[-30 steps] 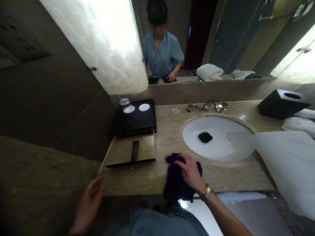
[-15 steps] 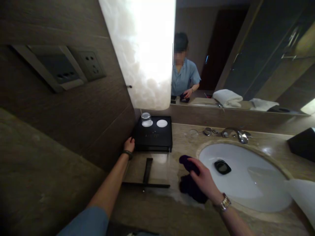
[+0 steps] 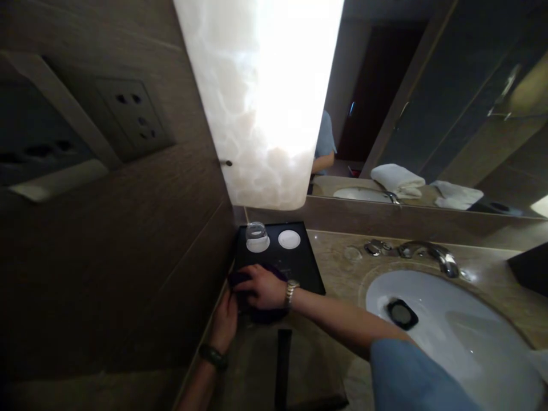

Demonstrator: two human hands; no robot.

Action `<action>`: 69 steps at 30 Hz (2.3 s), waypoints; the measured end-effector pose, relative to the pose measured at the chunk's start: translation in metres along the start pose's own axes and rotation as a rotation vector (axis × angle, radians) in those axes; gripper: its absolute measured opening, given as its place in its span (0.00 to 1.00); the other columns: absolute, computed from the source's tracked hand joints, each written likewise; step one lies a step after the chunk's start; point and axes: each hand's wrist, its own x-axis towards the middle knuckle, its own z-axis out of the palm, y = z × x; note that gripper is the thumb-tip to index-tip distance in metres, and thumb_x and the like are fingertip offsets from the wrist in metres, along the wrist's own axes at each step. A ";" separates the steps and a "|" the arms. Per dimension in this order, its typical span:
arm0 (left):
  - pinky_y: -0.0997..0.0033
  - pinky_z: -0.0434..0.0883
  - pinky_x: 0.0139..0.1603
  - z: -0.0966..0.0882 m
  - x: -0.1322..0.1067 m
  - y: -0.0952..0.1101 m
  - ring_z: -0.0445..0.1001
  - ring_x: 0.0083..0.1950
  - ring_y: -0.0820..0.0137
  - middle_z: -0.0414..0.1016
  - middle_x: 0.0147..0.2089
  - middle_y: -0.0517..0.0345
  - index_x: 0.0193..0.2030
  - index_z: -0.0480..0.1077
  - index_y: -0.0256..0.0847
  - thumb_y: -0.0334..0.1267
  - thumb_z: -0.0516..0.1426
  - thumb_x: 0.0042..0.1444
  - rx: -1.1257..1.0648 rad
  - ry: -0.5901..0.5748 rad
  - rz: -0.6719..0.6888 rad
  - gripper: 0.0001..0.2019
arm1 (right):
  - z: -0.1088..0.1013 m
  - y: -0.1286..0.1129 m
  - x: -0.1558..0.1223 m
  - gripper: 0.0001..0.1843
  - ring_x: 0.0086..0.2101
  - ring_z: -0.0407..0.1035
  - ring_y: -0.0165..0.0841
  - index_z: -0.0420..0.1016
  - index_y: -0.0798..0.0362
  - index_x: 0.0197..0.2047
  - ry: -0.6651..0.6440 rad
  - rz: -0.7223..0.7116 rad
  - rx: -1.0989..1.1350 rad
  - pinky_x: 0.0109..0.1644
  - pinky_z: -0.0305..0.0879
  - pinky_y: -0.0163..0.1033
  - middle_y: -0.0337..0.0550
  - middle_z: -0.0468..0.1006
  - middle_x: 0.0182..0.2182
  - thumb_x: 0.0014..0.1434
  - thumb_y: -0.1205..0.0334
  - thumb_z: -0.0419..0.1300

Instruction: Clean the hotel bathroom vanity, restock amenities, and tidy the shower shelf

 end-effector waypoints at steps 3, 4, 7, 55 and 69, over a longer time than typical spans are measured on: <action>0.58 0.58 0.73 -0.001 -0.001 0.002 0.64 0.70 0.56 0.67 0.66 0.33 0.63 0.66 0.24 0.47 0.46 0.63 -0.001 -0.036 -0.020 0.30 | -0.046 0.024 -0.056 0.24 0.57 0.63 0.42 0.82 0.50 0.49 -0.041 0.183 -0.036 0.65 0.60 0.52 0.49 0.67 0.59 0.50 0.76 0.61; 0.59 0.57 0.73 -0.001 -0.002 0.003 0.63 0.71 0.58 0.66 0.67 0.34 0.64 0.65 0.25 0.47 0.46 0.63 -0.011 -0.035 -0.025 0.30 | -0.059 0.029 -0.072 0.22 0.56 0.63 0.43 0.83 0.51 0.46 -0.039 0.277 -0.079 0.64 0.60 0.53 0.49 0.68 0.58 0.50 0.77 0.60; 0.62 0.54 0.74 0.001 -0.003 0.006 0.61 0.72 0.60 0.65 0.68 0.37 0.65 0.65 0.28 0.47 0.46 0.64 -0.055 -0.019 -0.032 0.29 | -0.064 0.024 -0.073 0.18 0.51 0.63 0.43 0.83 0.51 0.42 -0.054 0.362 -0.165 0.60 0.63 0.53 0.49 0.69 0.53 0.51 0.76 0.60; 0.53 0.56 0.73 0.035 0.132 0.095 0.57 0.73 0.52 0.57 0.72 0.31 0.71 0.52 0.29 0.36 0.68 0.46 -0.014 0.004 0.199 0.47 | -0.071 -0.010 -0.050 0.21 0.40 0.68 0.40 0.77 0.44 0.57 -0.369 0.161 -0.376 0.39 0.68 0.41 0.51 0.70 0.45 0.60 0.60 0.60; 0.57 0.75 0.52 0.061 0.157 0.077 0.78 0.51 0.56 0.78 0.49 0.46 0.52 0.66 0.37 0.28 0.68 0.41 -0.090 -0.119 0.175 0.30 | -0.117 0.024 0.065 0.17 0.48 0.64 0.45 0.77 0.50 0.55 -0.046 0.187 -0.593 0.43 0.69 0.44 0.55 0.68 0.49 0.66 0.62 0.54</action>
